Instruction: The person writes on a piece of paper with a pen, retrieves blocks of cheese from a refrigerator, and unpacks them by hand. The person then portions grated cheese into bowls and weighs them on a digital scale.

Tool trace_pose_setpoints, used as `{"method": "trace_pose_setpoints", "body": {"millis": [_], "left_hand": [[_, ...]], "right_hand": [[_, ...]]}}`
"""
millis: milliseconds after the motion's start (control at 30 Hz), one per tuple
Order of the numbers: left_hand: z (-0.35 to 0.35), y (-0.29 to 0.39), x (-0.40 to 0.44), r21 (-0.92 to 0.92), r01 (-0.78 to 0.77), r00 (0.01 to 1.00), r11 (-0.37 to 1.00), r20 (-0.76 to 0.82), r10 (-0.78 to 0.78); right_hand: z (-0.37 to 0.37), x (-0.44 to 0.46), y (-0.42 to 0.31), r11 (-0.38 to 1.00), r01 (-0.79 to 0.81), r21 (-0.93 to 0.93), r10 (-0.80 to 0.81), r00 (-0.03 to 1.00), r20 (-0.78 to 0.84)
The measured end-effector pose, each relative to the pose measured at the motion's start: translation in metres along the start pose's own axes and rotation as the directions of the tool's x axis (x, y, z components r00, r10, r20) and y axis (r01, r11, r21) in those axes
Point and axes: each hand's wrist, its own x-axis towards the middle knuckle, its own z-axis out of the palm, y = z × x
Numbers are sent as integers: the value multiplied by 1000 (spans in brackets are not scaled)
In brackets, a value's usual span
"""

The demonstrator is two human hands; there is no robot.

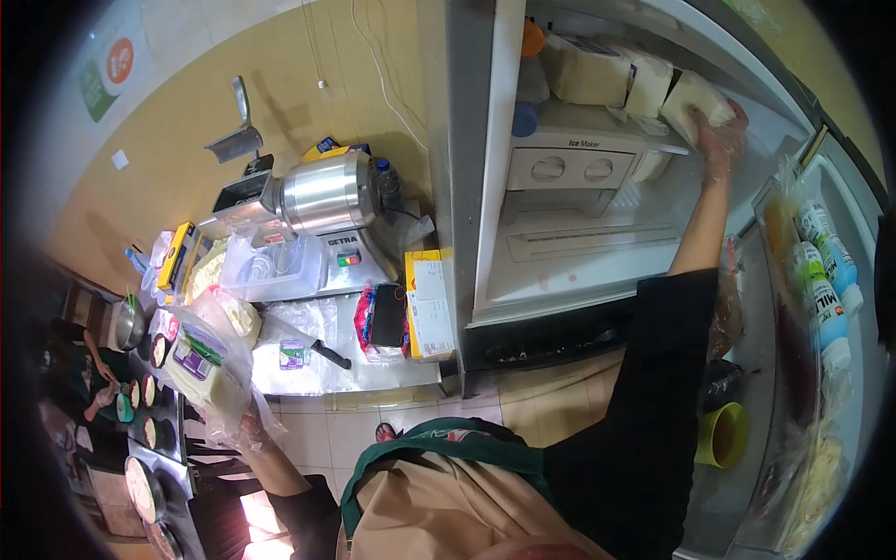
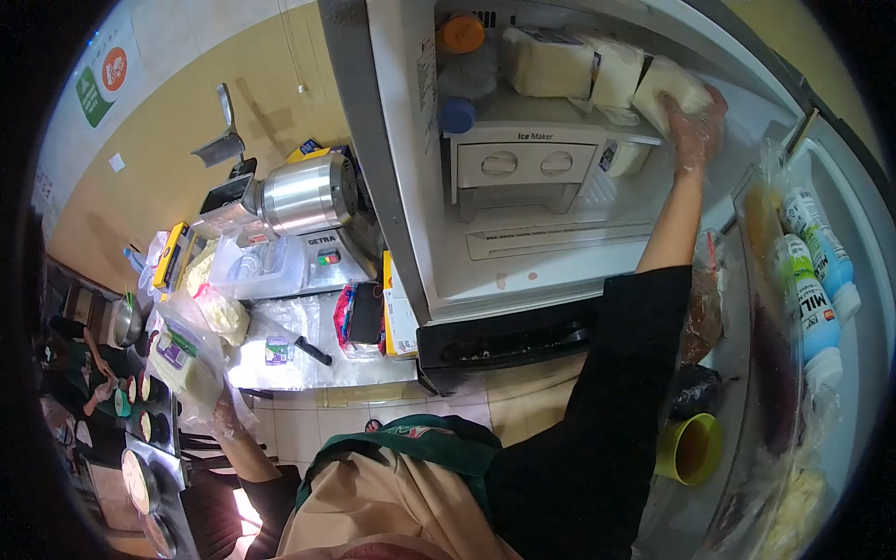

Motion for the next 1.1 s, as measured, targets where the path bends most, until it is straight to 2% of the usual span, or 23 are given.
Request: {"method": "trace_pose_setpoints", "body": {"millis": [67,133,167,200,233,300,333,400,467,533,567,667,700,733,767,800,833,867,900,933,967,1033,1100], "left_hand": [[-3,-1,4,10,-8,1000,1000,-18,8],[-13,0,3,46,-15,999,999,-46,18],[-22,-1,2,74,-20,998,997,-65,25],[-31,-3,1,106,-20,996,994,-79,28],[-38,-5,1,128,-20,995,992,-98,32],[-56,-8,1,143,-10,990,990,-137,30],[-65,-12,3,138,1,988,990,-154,21],[-89,-22,2,126,32,980,992,-200,-7],[-116,-38,2,105,69,971,992,-237,-43],[-144,-59,3,83,108,966,991,-246,-85],[-156,-69,5,45,129,960,991,-254,-113],[-175,-86,19,-392,188,903,900,-291,-316],[-169,-68,34,-701,125,812,702,-335,-478],[-169,-61,44,-906,-8,708,424,-304,-637],[-177,-78,45,-907,1,707,420,-297,-642],[-189,-101,44,-730,162,826,664,-268,-495],[-196,-110,48,-605,224,875,764,-220,-431],[-204,-119,52,-461,252,916,851,-171,-363],[-204,-115,60,-712,213,838,669,-220,-500],[-205,-115,66,-894,113,742,434,-215,-636],[-210,-121,71,-896,113,739,429,-213,-639],[-221,-138,80,-904,80,637,420,-278,-719],[-246,-172,81,-947,56,678,316,-197,-708]], "right_hand": [[6,2,18,971,61,230,-31,991,-133],[4,18,36,989,11,150,14,986,-165],[6,34,63,994,102,40,-94,981,-171],[-23,-12,3,895,51,444,-69,997,24],[-16,-16,12,840,79,538,-61,997,-51],[-35,-49,-2,834,-210,511,199,977,78],[-47,-68,-7,864,-152,479,143,988,55],[-64,-91,11,866,332,374,-324,942,-86],[-78,-108,23,463,862,204,-830,503,-242],[-91,-139,16,299,948,105,-888,317,-334],[-94,-164,0,363,930,62,-849,357,-388],[-98,-226,-38,482,875,39,-737,430,-522],[-102,-242,-37,444,895,-27,-744,352,-568],[-99,-260,-50,461,887,-11,-735,375,-564],[-90,-284,-67,510,854,99,-715,485,-503],[-78,-310,-85,587,768,256,-666,638,-386],[-63,-337,-104,673,602,430,-575,791,-207],[-47,-366,-124,739,312,598,-431,900,64],[-30,-392,-147,683,-126,720,-264,876,403],[-10,-421,-173,507,-539,672,-117,730,674],[10,-447,-197,362,-775,519,-21,550,835],[46,-500,-230,284,-935,212,-54,205,977],[75,-553,-258,322,-944,70,-183,11,983]]}}
